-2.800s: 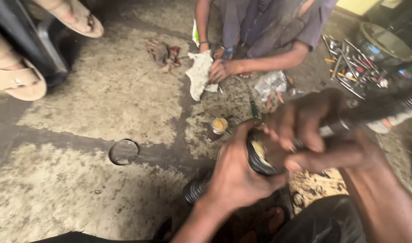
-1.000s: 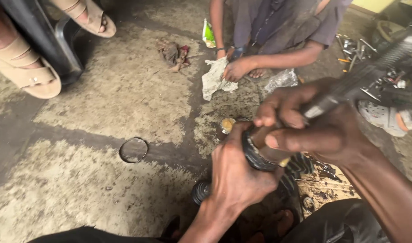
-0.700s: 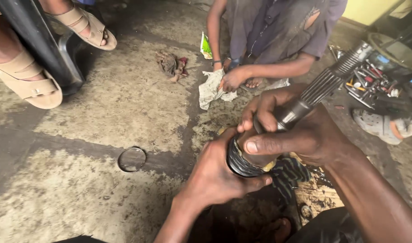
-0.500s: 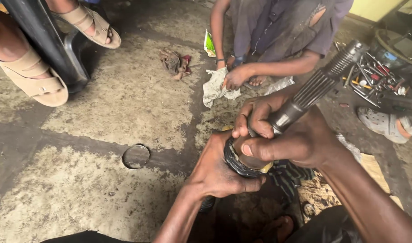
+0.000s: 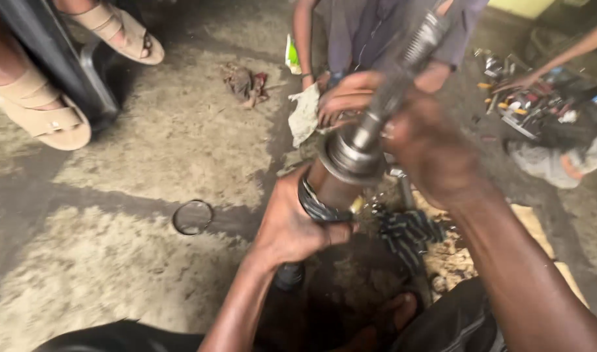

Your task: Applying grease and assembling a constant velocity (CV) joint for a vehicle.

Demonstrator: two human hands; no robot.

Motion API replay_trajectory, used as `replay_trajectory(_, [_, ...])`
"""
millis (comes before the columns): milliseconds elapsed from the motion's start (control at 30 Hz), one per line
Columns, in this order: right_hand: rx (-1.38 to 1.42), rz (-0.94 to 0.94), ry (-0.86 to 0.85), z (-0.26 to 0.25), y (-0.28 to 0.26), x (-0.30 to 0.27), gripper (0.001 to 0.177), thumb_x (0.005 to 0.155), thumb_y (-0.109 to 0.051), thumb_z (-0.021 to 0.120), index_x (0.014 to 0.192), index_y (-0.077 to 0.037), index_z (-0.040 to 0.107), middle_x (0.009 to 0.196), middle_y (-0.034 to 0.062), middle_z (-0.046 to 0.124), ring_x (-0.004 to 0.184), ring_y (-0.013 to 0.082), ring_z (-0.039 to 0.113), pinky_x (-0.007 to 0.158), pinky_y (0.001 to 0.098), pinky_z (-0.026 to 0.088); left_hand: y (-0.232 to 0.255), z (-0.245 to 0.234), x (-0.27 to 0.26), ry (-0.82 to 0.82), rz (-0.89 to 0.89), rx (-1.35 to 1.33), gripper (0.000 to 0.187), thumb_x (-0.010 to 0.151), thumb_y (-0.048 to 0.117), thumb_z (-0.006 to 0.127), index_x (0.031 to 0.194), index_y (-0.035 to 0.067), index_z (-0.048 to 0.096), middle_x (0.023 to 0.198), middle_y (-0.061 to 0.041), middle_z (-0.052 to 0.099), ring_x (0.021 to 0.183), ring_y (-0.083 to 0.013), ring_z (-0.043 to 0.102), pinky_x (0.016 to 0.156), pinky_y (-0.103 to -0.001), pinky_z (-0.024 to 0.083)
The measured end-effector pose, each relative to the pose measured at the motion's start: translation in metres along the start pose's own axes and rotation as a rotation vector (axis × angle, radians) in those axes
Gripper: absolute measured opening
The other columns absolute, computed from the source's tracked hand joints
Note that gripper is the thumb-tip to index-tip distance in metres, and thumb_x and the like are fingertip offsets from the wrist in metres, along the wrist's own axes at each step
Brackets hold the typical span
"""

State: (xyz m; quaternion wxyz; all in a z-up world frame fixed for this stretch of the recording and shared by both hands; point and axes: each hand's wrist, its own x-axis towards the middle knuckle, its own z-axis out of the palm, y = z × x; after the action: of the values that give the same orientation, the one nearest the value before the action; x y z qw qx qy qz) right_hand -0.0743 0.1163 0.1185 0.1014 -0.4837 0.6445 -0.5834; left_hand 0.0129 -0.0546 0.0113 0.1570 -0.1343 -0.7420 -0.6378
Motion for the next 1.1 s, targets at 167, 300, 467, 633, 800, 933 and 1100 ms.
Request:
replay_trajectory(167, [0.341,0.458,0.218,0.006,0.048,-0.026,0.101,0.078,-0.072,0.064,0.147,-0.001,0.047,0.141,0.0105,0.059,0.129,0.0276,0.053,0.103,0.0552,0.043,-0.012,-0.023,0.011,0.082,-0.048,-0.200,0.058,0.054,0.008,0.087,0.109,0.005,0.070,0.094,-0.006,0.079,0.082,-0.0147,0.074,0.078,-0.034,0.064])
replay_trajectory(300, [0.489,0.380,0.047,0.025,0.056,-0.031,0.109,0.081,-0.083,0.055,0.148,0.003,0.044,0.143,0.0147,0.057,0.125,0.0288,0.052,0.102,0.0528,0.044,-0.036,-0.032,0.007,-0.080,0.017,-0.364,0.056,0.061,0.004,0.087,0.115,0.005,0.072,0.103,-0.007,0.081,0.093,-0.0174,0.080,0.096,-0.039,0.067])
replay_trajectory(467, [0.217,0.226,0.057,0.024,0.092,-0.033,0.107,0.085,-0.083,0.053,0.145,0.005,0.054,0.140,0.0265,0.062,0.123,0.0334,0.064,0.100,0.0514,0.056,-0.037,-0.038,0.008,-0.008,-0.092,-0.310,0.054,0.057,0.003,0.085,0.109,0.005,0.073,0.095,-0.009,0.080,0.083,-0.0188,0.079,0.085,-0.043,0.069])
replay_trajectory(633, [0.020,0.049,0.114,0.029,0.087,-0.035,0.098,0.091,-0.075,0.059,0.142,0.008,0.055,0.144,0.0301,0.062,0.120,0.0409,0.072,0.102,0.0504,0.064,-0.033,-0.029,0.013,0.062,-0.105,-0.037,0.029,0.065,0.006,0.085,0.093,0.006,0.078,0.082,-0.007,0.081,0.071,-0.0174,0.079,0.077,-0.039,0.069])
replay_trajectory(800, [0.100,0.057,0.299,0.039,0.077,-0.050,0.082,0.087,-0.041,0.078,0.141,0.015,0.051,0.141,0.0348,0.060,0.122,0.0432,0.068,0.100,0.0502,0.061,-0.007,-0.014,0.019,0.148,-0.156,-0.030,0.036,0.058,0.002,0.084,0.092,0.008,0.074,0.081,-0.003,0.078,0.071,-0.0143,0.076,0.074,-0.032,0.066])
replay_trajectory(933, [0.044,-0.019,0.365,0.050,0.063,-0.054,0.071,0.087,-0.026,0.079,0.138,0.017,0.052,0.154,0.0322,0.047,0.124,0.0400,0.066,0.104,0.0488,0.060,0.008,-0.001,0.018,0.206,-0.062,-0.099,0.037,0.063,0.004,0.088,0.097,0.005,0.072,0.087,-0.003,0.078,0.079,-0.0111,0.074,0.073,-0.029,0.062])
replay_trajectory(1100, [-0.053,-0.076,0.466,0.054,0.064,-0.065,0.065,0.085,-0.018,0.079,0.136,0.015,0.055,0.155,0.0312,0.046,0.122,0.0396,0.070,0.102,0.0467,0.065,0.012,0.013,0.018,0.290,-0.014,-0.116,0.043,0.065,0.006,0.085,0.104,0.001,0.067,0.092,-0.004,0.078,0.083,-0.0106,0.074,0.076,-0.028,0.062])
